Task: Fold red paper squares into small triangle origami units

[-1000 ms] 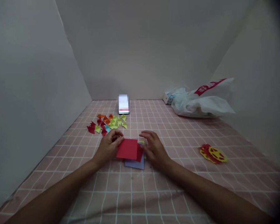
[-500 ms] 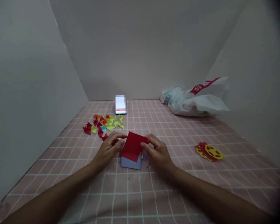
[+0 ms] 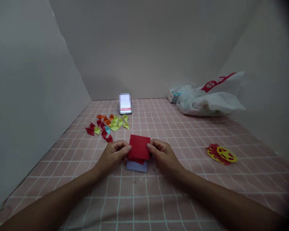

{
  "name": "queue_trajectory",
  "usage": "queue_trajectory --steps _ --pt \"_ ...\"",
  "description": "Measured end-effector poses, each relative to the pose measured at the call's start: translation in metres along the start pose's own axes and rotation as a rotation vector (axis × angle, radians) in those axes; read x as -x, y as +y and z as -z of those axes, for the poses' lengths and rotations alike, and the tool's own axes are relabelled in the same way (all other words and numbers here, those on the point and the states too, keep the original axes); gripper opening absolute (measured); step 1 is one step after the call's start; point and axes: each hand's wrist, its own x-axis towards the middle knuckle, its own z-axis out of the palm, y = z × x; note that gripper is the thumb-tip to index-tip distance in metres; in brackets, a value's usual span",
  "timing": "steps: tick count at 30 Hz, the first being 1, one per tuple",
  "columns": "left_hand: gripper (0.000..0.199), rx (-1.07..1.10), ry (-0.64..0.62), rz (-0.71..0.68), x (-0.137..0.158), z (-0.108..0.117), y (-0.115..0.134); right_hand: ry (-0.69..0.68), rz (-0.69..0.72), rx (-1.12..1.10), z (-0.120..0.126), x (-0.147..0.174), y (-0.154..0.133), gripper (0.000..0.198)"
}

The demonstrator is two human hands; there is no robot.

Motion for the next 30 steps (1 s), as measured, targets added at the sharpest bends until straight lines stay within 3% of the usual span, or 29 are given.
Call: queue_trajectory --steps 3,9,14,23,30 --pt "0.024 0.03 0.008 0.006 -0.0008 -0.0033 0.0007 -0.011 -0.017 0.022 -0.0018 0.0006 -0.0016 0.03" --pt "0.034 0.029 0.047 0.072 0.0007 -0.0097 0.0014 -0.033 -0.069 -0.032 -0.0044 0.0025 -0.0012 0.024" --pt "0.032 -0.006 0.033 0.042 0.0008 -0.0082 -0.0013 -0.027 -0.101 -0.038 -0.0034 0.0023 0.0024 0.025" --pt "0.03 0.008 0.08 0.08 -0.0007 -0.0102 0.001 -0.01 -0.064 0.029 -0.0019 0.0013 0.0016 0.017" --pt "0.027 0.107 0.104 0.089 -0.0018 -0.0096 -0.0001 0.025 -0.09 -0.087 -0.0025 0.0018 0.0018 0.015"
